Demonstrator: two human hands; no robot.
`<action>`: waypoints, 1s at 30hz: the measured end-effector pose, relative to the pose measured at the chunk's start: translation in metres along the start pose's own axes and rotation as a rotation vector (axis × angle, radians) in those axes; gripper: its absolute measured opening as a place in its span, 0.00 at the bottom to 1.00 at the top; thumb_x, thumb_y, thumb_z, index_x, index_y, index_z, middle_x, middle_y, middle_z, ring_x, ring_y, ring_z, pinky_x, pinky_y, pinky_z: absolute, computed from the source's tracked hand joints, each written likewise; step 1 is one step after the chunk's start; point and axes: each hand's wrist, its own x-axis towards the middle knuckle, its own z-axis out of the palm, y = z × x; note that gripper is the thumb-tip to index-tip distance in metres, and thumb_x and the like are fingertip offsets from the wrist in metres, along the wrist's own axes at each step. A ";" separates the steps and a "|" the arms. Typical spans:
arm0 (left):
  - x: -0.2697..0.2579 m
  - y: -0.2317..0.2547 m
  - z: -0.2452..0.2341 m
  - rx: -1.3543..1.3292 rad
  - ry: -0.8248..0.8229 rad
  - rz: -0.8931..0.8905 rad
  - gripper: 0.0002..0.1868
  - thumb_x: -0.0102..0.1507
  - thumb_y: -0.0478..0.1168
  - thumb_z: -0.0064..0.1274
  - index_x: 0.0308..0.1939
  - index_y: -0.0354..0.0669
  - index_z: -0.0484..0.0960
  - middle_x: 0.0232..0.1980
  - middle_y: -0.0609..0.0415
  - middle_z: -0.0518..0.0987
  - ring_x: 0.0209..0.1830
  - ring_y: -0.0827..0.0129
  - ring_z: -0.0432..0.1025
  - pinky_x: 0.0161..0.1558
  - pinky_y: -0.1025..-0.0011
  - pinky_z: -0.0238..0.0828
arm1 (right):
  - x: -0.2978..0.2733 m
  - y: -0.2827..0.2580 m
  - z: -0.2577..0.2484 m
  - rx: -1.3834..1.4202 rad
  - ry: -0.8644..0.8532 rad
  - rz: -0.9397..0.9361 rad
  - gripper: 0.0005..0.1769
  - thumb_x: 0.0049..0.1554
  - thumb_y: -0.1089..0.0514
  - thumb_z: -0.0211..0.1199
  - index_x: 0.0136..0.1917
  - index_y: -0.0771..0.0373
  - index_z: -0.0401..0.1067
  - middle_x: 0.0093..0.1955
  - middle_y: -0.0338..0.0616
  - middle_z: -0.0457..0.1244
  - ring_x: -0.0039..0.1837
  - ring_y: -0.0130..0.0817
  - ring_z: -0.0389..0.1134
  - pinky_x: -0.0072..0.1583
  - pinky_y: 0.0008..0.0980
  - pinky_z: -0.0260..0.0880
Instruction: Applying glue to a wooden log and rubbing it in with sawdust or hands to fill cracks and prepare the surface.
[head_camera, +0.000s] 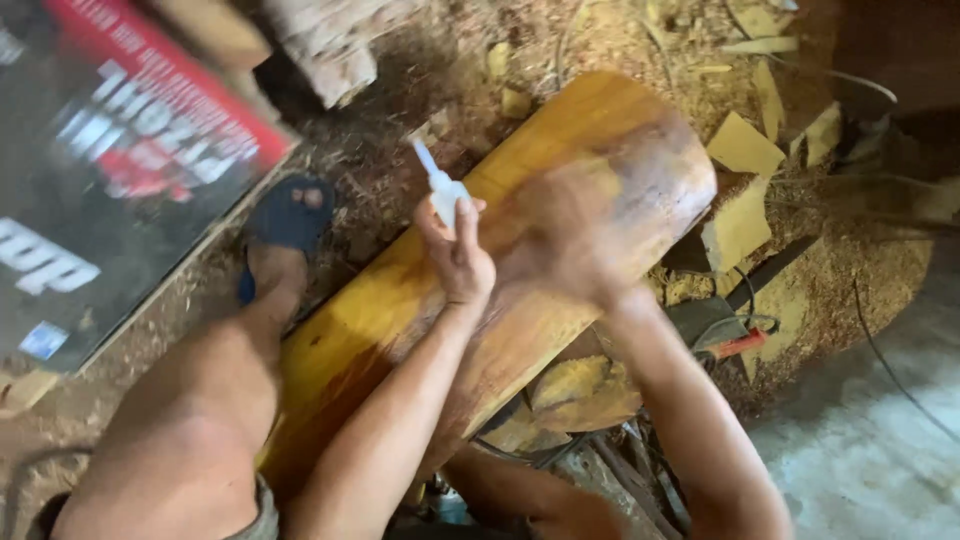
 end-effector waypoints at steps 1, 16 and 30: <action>0.001 0.001 -0.003 0.003 -0.025 -0.005 0.20 0.74 0.47 0.47 0.61 0.38 0.63 0.51 0.48 0.77 0.50 0.67 0.74 0.59 0.65 0.71 | -0.003 0.010 0.010 0.001 0.009 0.024 0.39 0.54 0.42 0.71 0.70 0.67 0.67 0.70 0.61 0.59 0.76 0.58 0.54 0.77 0.59 0.46; 0.006 0.024 -0.003 0.249 -0.127 0.048 0.23 0.74 0.51 0.45 0.63 0.35 0.63 0.51 0.46 0.79 0.51 0.63 0.74 0.53 0.65 0.74 | -0.106 0.169 0.084 0.761 0.449 0.420 0.30 0.62 0.50 0.62 0.76 0.55 0.65 0.76 0.51 0.59 0.78 0.52 0.58 0.73 0.56 0.63; 0.009 0.027 -0.005 0.386 -0.336 0.137 0.18 0.75 0.47 0.53 0.59 0.41 0.66 0.52 0.48 0.79 0.53 0.65 0.74 0.54 0.65 0.72 | -0.263 0.092 0.184 0.230 0.491 0.822 0.20 0.64 0.62 0.63 0.70 0.62 0.70 0.76 0.54 0.61 0.82 0.51 0.55 0.81 0.50 0.52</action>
